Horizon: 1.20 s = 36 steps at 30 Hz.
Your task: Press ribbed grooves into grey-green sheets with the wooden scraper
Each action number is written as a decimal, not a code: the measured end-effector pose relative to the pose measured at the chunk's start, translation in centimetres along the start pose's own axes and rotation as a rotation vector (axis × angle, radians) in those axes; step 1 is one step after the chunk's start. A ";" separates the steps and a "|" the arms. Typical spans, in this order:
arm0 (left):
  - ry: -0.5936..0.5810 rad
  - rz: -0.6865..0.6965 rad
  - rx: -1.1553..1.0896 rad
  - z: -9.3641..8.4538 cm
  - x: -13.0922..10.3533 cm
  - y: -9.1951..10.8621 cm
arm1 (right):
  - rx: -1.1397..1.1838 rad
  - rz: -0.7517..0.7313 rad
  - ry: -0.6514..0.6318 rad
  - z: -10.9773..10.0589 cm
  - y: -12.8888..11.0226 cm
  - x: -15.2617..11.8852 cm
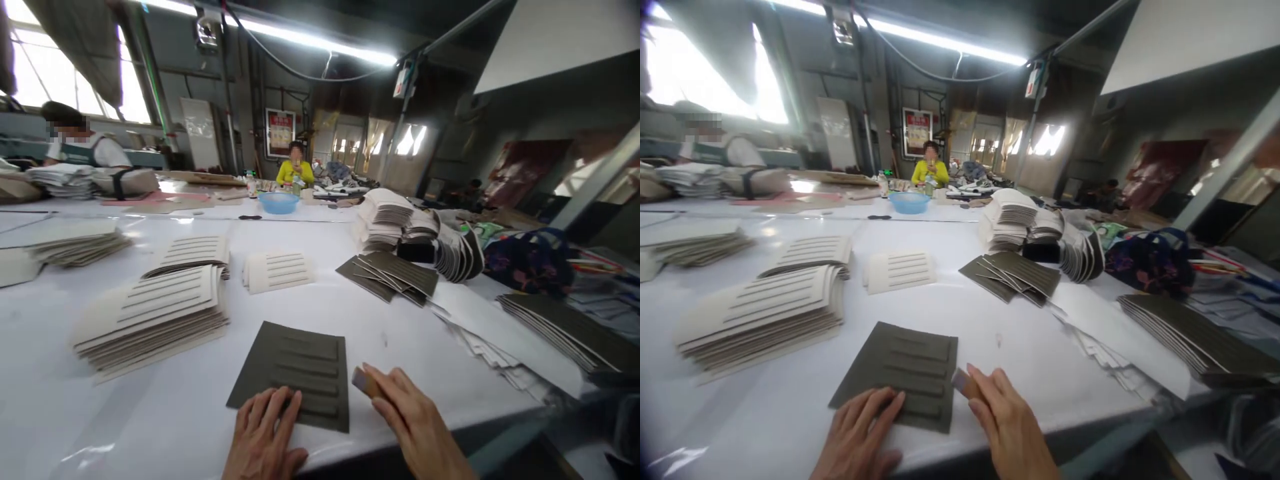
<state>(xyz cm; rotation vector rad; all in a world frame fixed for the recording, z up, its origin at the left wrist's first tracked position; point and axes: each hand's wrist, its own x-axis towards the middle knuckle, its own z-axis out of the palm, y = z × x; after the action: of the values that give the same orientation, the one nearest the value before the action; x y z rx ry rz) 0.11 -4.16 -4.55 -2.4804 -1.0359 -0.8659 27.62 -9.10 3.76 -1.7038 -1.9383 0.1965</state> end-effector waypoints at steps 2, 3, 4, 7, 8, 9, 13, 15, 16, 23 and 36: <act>-0.015 -0.087 -0.015 -0.2 -1.1 0.0 | -0.017 -0.017 -0.130 2.0 0.0 1.4; -0.020 -0.116 -0.025 -0.2 -1.5 0.0 | -0.047 -0.015 -0.184 2.7 0.0 1.8; -0.012 -0.126 -0.033 -0.2 -1.9 -0.1 | -0.078 -0.011 -0.224 3.2 0.1 2.0; 0.037 -0.073 -0.026 0.1 -2.8 -0.6 | -0.086 -0.040 -0.303 3.9 1.1 1.6; 0.043 -0.049 -0.014 0.3 -3.1 -0.8 | -0.064 -0.057 -0.326 3.8 1.7 1.3; 0.041 -0.038 0.003 0.4 -3.3 -0.9 | -0.044 -0.074 -0.350 3.8 2.2 1.0; 0.008 -0.085 0.042 0.8 -4.0 -0.4 | -0.092 -0.130 -0.393 3.5 3.1 1.1; 0.014 -0.111 0.030 0.8 -4.0 -0.1 | -0.137 -0.162 -0.397 3.7 2.2 2.2; 0.018 -0.115 0.023 0.8 -4.0 0.0 | -0.143 -0.184 -0.403 3.9 1.5 2.8; 0.051 -0.059 0.018 0.8 -3.2 -0.1 | -0.099 -0.369 -0.410 8.5 -6.9 8.0; 0.005 -0.129 0.030 0.0 -2.0 0.5 | -0.039 -0.097 -0.349 2.3 1.9 6.0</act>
<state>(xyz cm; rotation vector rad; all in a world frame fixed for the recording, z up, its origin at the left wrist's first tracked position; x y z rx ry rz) -0.68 -5.60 -5.87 -2.4069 -1.2094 -0.8865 27.84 -2.45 2.77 -1.6820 -2.2826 0.4477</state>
